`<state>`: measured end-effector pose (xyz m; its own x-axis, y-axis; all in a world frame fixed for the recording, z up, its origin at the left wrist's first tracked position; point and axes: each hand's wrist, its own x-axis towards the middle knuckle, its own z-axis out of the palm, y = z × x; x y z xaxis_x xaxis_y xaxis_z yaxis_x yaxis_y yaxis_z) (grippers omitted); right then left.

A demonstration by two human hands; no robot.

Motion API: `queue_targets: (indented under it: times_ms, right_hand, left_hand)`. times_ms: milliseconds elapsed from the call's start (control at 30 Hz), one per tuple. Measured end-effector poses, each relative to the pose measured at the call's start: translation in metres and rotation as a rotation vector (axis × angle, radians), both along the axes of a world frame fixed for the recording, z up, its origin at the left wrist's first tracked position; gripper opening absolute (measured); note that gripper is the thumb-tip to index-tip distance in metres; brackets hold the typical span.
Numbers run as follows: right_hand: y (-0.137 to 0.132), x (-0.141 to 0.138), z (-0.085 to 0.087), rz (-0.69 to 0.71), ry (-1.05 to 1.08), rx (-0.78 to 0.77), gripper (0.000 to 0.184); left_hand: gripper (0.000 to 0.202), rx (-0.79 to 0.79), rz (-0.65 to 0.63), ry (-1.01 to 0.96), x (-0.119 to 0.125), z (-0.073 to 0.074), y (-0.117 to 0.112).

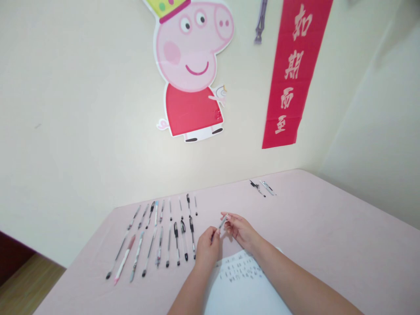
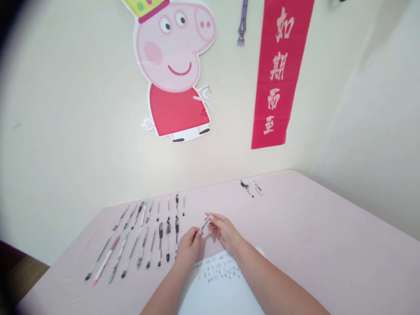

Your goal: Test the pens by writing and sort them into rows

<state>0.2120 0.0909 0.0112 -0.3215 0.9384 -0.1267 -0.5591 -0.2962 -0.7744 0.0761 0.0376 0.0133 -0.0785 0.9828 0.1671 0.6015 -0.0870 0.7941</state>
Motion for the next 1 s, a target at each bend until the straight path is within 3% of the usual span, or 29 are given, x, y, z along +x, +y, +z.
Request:
queue_targets:
  times_ms: [400, 1000]
  right_hand:
    - [0.005, 0.0, -0.008, -0.001, 0.021, -0.016, 0.024]
    - [0.002, -0.001, -0.006, -0.013, 0.024, 0.029, 0.03]
  left_hand:
    - [0.025, 0.09, 0.006, 0.078, -0.002, -0.006, 0.001]
    - [0.028, 0.113, -0.012, 0.104, -0.003, -0.006, 0.003]
